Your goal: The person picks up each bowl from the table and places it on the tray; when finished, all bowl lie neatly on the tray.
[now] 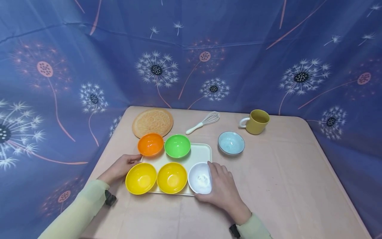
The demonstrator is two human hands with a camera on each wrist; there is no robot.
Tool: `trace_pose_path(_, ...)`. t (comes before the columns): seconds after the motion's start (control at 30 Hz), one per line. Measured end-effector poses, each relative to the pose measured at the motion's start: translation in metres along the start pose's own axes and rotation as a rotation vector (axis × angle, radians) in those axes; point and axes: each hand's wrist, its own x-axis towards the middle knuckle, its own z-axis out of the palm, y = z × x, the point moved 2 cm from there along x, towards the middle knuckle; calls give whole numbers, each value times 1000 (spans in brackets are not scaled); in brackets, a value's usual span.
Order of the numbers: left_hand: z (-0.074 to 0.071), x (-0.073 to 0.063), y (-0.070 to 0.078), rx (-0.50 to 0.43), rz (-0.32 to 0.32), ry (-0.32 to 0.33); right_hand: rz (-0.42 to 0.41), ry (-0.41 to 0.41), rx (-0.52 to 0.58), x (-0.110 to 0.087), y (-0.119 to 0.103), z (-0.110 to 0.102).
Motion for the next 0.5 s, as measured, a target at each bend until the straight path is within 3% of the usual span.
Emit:
trace_pose_path(0.27, -3, 0, 2, -5, 8, -6, 0, -20, 22, -1, 5, 3)
trace_pose_path(0.5, -1, -1, 2, -19, 5, -7, 41, -95, 63, 0, 14, -2)
